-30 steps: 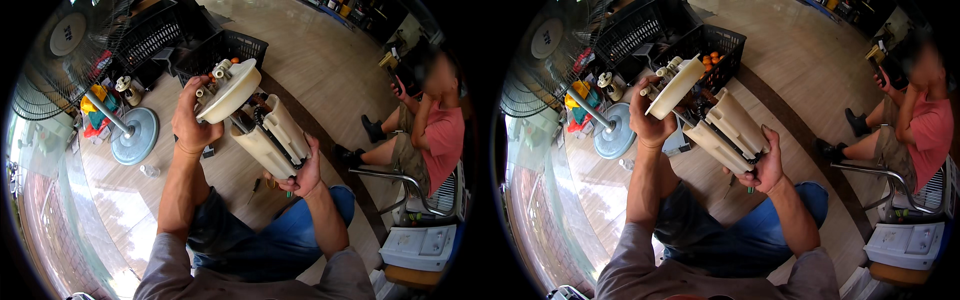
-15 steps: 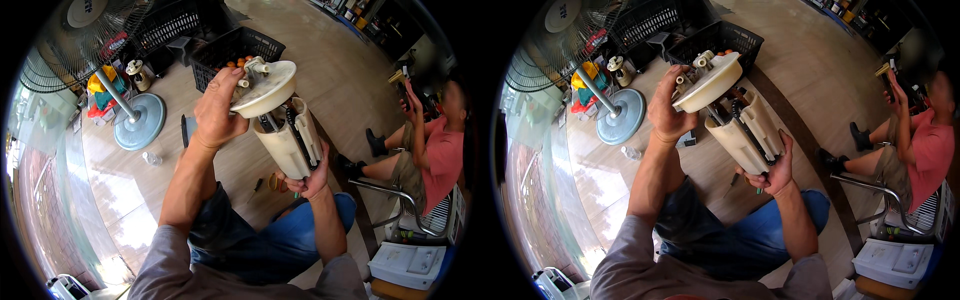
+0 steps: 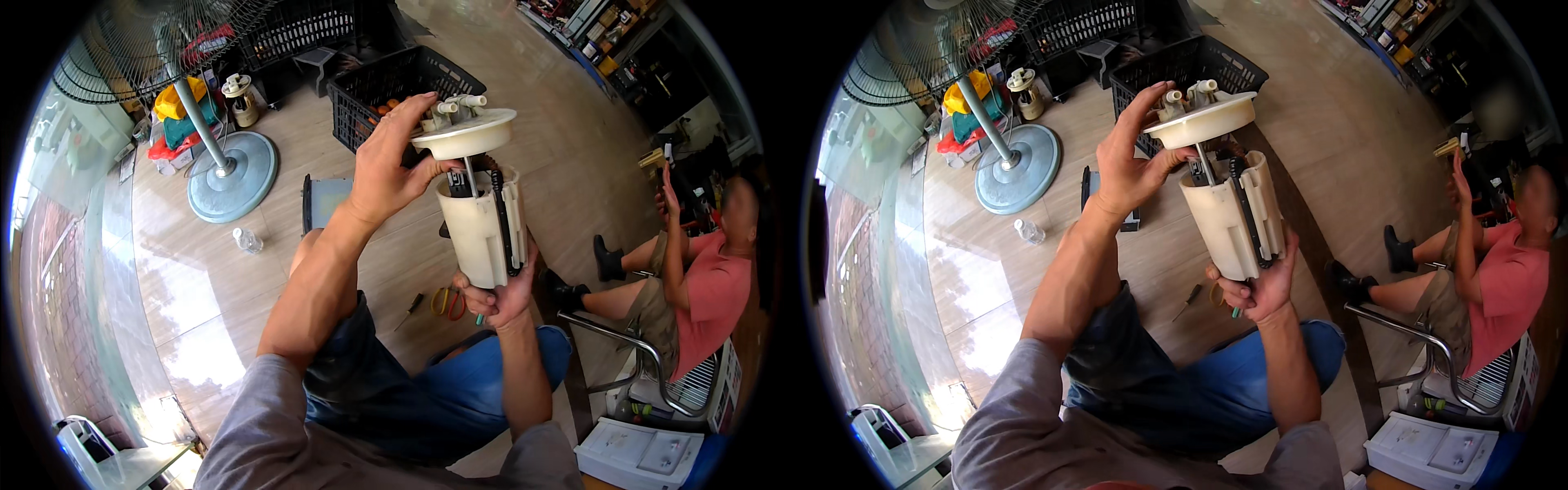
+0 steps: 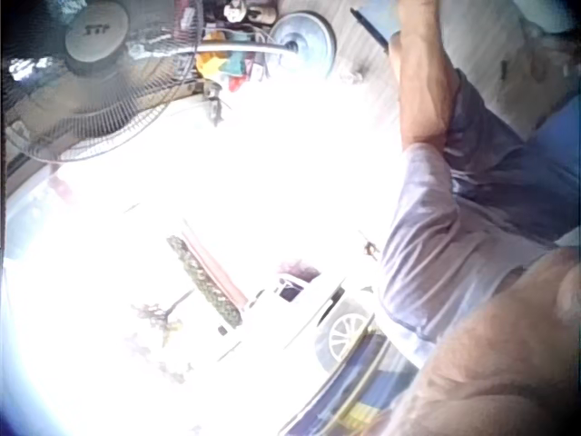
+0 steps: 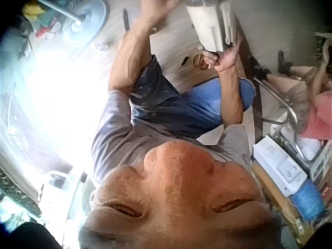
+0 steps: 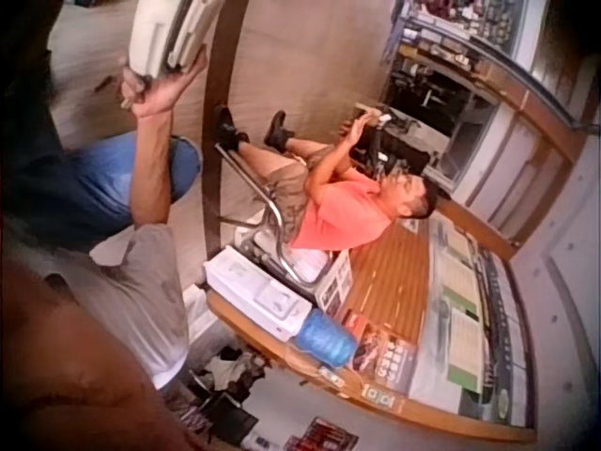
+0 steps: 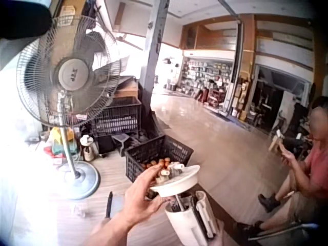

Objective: The person manipulates a fuel pump assembly by hand, disconnecting internal components and wires and then reconnecting them.

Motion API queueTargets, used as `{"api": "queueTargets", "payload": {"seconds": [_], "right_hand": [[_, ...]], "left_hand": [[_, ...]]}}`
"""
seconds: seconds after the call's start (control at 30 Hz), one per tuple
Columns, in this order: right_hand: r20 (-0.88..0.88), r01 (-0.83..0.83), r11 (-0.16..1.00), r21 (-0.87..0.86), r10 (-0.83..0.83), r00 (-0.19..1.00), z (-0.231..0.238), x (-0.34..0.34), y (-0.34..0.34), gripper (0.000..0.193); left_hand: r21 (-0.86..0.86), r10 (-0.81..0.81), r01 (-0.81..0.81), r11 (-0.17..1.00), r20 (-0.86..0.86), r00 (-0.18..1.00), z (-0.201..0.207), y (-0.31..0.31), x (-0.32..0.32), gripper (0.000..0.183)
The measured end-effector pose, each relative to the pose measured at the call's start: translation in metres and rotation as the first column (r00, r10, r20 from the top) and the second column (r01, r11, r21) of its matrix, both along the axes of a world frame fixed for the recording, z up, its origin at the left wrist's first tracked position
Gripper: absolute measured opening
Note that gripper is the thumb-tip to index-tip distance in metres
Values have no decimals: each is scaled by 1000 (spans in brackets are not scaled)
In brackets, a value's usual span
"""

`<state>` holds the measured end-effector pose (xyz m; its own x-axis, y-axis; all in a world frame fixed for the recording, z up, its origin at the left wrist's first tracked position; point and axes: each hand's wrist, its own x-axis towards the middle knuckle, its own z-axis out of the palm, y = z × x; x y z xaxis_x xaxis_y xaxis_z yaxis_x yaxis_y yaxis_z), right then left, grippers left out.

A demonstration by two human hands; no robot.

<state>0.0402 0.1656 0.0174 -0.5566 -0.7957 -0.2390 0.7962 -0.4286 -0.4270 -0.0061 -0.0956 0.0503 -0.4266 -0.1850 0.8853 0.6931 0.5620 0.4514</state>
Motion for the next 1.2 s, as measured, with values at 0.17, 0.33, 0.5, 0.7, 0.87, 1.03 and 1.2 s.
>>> {"api": "queueTargets", "payload": {"seconds": [0.17, 0.33, 0.5, 0.7, 0.87, 1.03, 1.2], "right_hand": [[-8, -40, 997, -65, 39, 999, 1, 0, -2, 109], [35, -30, 998, -49, 32, 999, 1, 6, 0, 110], [88, -52, 995, -80, 59, 994, -4, 9, -3, 108], [92, -35, 997, -66, 41, 995, -5, 11, -6, 107], [81, -75, 989, -130, 86, 993, -4, 13, -8, 109], [123, -82, 987, -140, 100, 987, 0, 13, -11, 107], [139, -100, 974, -203, 130, 982, -2, 13, -8, 105]], "left_hand": [[-74, 6, -11, 997, -69, 998, 8, -7, 4, 78], [-73, -70, 63, 995, -102, 992, 18, -12, 6, 78], [-100, -147, 142, 985, -49, 988, 21, -17, 9, 81], [307, -670, 613, 728, 132, 730, 15, -22, 6, 100], [381, -738, 653, 655, 132, 662, 10, -20, 3, 104], [424, -747, 669, 611, 30, 664, 10, -13, 1, 96], [418, -782, 711, 566, 0, 623, 13, -7, 4, 96]]}}
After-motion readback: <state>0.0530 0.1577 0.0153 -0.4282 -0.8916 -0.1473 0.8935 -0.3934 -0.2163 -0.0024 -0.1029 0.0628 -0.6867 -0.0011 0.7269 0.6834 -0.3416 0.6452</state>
